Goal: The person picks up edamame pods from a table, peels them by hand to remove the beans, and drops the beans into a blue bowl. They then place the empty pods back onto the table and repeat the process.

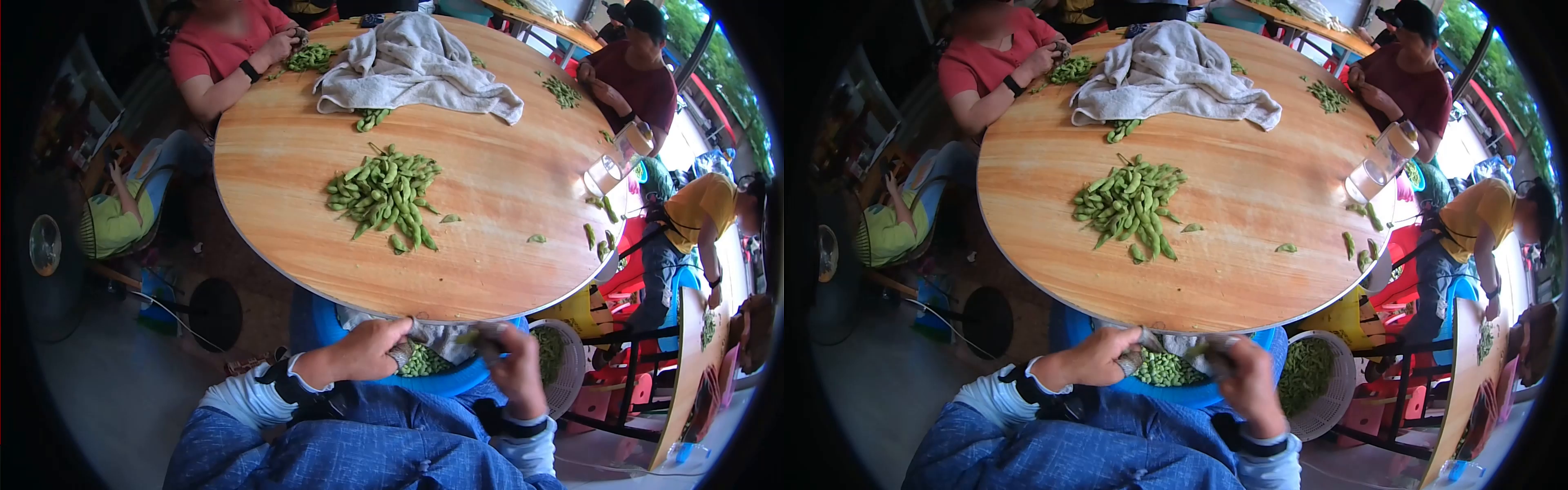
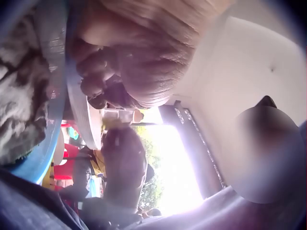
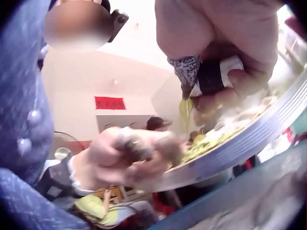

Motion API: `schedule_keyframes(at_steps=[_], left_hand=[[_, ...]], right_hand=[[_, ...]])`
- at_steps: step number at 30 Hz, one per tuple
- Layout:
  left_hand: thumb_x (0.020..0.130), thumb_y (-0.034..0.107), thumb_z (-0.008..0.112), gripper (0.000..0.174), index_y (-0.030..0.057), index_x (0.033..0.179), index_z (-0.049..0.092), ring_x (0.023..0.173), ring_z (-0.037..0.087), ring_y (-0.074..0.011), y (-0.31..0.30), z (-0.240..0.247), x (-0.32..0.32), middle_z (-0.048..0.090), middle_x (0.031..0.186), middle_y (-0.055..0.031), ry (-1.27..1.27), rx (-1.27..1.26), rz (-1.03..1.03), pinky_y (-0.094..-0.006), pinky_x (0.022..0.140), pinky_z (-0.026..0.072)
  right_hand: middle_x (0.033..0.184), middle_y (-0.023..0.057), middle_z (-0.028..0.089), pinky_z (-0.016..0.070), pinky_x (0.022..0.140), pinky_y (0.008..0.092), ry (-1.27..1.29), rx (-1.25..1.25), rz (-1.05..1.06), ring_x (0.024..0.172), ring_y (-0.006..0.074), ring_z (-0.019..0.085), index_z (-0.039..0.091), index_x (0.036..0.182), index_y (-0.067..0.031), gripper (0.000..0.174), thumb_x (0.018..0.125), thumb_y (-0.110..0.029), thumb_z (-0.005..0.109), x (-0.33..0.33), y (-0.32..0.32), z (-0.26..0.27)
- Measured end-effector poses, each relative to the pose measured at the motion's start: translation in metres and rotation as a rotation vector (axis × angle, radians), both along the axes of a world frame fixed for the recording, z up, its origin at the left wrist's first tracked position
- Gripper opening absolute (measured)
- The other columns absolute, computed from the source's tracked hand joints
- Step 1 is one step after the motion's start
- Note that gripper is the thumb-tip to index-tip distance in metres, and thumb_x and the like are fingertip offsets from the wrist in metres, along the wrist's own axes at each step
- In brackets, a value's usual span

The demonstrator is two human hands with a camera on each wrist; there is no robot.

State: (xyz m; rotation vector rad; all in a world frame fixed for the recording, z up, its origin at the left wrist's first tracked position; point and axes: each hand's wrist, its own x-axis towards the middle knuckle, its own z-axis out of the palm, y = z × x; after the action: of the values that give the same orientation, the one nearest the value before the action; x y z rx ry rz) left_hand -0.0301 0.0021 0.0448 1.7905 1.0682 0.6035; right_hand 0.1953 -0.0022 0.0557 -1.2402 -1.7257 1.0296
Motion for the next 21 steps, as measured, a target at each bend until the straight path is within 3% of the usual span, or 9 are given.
schedule_keyframes(at_steps=[1, 2, 3, 4, 6, 11, 13, 15, 21], left_hand=[[0.072, 0.004, 0.050, 0.023, 0.0039, 0.095, 0.052, 0.061, 0.059, -0.0249, 0.002, 0.011, -0.005, 0.057, 0.066, -0.0142, 0.081, -0.012, -0.003, -0.0319, 0.053, 0.0431], [0.072, 0.005, 0.054, 0.023, 0.0066, 0.095, 0.053, 0.058, 0.058, -0.0251, 0.007, 0.007, -0.010, 0.057, 0.063, -0.0117, 0.123, 0.234, 0.120, -0.0343, 0.051, 0.0436], [0.073, 0.008, 0.053, 0.020, 0.0069, 0.093, 0.054, 0.057, 0.057, -0.0278, 0.017, 0.006, -0.014, 0.056, 0.063, -0.0126, 0.027, 0.287, 0.206, -0.0368, 0.051, 0.0439], [0.074, 0.010, 0.053, 0.019, 0.0068, 0.092, 0.054, 0.057, 0.056, -0.0294, 0.030, 0.011, -0.019, 0.056, 0.064, -0.0133, 0.176, 0.375, 0.236, -0.0381, 0.051, 0.0437], [0.075, 0.011, 0.050, 0.015, 0.0067, 0.089, 0.054, 0.059, 0.055, -0.0317, 0.058, 0.010, -0.026, 0.056, 0.065, -0.0140, 0.361, 0.554, 0.277, -0.0411, 0.052, 0.0426], [0.069, 0.007, 0.048, 0.006, 0.0066, 0.075, 0.050, 0.065, 0.056, -0.0337, 0.095, -0.006, -0.029, 0.057, 0.064, -0.0135, 0.575, 0.595, 0.185, -0.0448, 0.056, 0.0405], [0.069, 0.007, 0.049, 0.004, 0.0065, 0.073, 0.049, 0.064, 0.056, -0.0339, 0.097, -0.008, -0.027, 0.057, 0.064, -0.0139, 0.608, 0.579, 0.190, -0.0449, 0.055, 0.0403], [0.070, 0.010, 0.050, 0.004, 0.0063, 0.072, 0.050, 0.062, 0.055, -0.0340, 0.090, -0.011, -0.024, 0.056, 0.062, -0.0144, 0.615, 0.579, 0.243, -0.0448, 0.054, 0.0401], [0.070, 0.014, 0.060, 0.013, 0.0040, 0.078, 0.056, 0.053, 0.055, -0.0324, 0.046, 0.003, -0.003, 0.055, 0.058, -0.0148, 0.295, 0.516, 0.255, -0.0388, 0.050, 0.0425]], right_hand=[[0.072, 0.0139, 0.059, 0.0460, 0.060, 0.0301, -0.124, 0.041, -0.047, 0.065, 0.0256, 0.058, 0.059, 0.086, 0.0000, 0.018, 0.069, 0.004, 0.056, 0.023, 0.001, -0.004], [0.068, 0.0156, 0.058, 0.0454, 0.057, 0.0322, -0.340, 0.101, -0.183, 0.062, 0.0276, 0.058, 0.059, 0.086, 0.0006, 0.017, 0.068, 0.000, 0.059, 0.041, -0.001, -0.006], [0.067, 0.0176, 0.056, 0.0434, 0.054, 0.0340, -0.491, -0.046, -0.277, 0.060, 0.0297, 0.056, 0.057, 0.087, 0.0010, 0.021, 0.067, -0.003, 0.061, 0.054, -0.002, 0.006], [0.067, 0.0176, 0.055, 0.0416, 0.053, 0.0346, -0.616, -0.005, -0.365, 0.059, 0.0295, 0.055, 0.056, 0.089, 0.0006, 0.022, 0.068, -0.004, 0.060, 0.062, -0.005, 0.012], [0.068, 0.0179, 0.056, 0.0416, 0.054, 0.0319, -0.573, 0.003, -0.413, 0.059, 0.0279, 0.055, 0.055, 0.089, 0.0018, 0.021, 0.069, -0.004, 0.058, 0.088, -0.013, -0.004], [0.072, 0.0098, 0.060, 0.0437, 0.060, 0.0270, -0.273, -0.001, -0.424, 0.067, 0.0144, 0.056, 0.057, 0.086, 0.0031, 0.013, 0.073, 0.000, 0.057, 0.066, -0.017, 0.008], [0.072, 0.0098, 0.060, 0.0444, 0.062, 0.0249, -0.187, 0.064, -0.383, 0.068, 0.0136, 0.056, 0.058, 0.086, 0.0037, 0.013, 0.074, -0.001, 0.059, 0.056, -0.014, -0.004], [0.074, 0.0072, 0.060, 0.0447, 0.063, 0.0227, 0.009, -0.068, -0.312, 0.068, 0.0104, 0.055, 0.059, 0.089, 0.0032, 0.013, 0.077, -0.002, 0.058, 0.038, -0.011, -0.009], [0.087, 0.0061, 0.057, 0.0425, 0.068, 0.0218, 0.448, -0.436, 0.025, 0.078, 0.0095, 0.052, 0.049, 0.106, 0.0055, 0.028, 0.082, -0.007, 0.053, -0.027, 0.018, -0.003]])
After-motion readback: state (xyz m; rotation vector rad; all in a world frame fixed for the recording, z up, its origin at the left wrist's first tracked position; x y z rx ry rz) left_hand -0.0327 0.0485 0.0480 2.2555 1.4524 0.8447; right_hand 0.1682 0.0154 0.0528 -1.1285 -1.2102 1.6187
